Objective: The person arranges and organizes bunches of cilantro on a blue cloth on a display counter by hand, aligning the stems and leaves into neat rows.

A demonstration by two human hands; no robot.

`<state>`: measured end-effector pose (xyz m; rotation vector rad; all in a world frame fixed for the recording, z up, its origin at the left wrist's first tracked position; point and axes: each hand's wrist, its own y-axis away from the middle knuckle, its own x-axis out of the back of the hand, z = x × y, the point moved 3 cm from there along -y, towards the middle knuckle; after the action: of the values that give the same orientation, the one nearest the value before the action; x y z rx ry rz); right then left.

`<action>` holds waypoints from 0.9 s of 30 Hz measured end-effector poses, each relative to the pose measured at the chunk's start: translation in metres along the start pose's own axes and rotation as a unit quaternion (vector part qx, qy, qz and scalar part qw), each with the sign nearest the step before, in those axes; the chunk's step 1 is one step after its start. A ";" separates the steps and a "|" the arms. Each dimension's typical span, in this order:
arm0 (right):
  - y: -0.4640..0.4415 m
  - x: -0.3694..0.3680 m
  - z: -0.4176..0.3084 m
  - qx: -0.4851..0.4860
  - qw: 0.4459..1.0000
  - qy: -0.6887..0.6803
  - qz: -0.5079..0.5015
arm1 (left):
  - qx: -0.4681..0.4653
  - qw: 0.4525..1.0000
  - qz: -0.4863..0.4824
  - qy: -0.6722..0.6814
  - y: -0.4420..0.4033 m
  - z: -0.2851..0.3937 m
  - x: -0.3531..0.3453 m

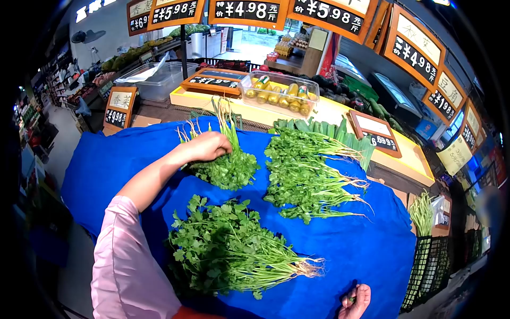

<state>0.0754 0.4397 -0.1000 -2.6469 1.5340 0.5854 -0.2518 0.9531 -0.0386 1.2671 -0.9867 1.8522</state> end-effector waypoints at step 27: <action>0.005 -0.013 -0.002 -0.008 0.999 0.018 0.026 | 0.003 0.973 0.099 -0.210 -0.040 -0.050 -0.009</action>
<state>0.0657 0.4475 -0.0929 -2.6496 1.6196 0.5590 -0.2368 1.0148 -0.0508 1.6576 -1.3725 1.7671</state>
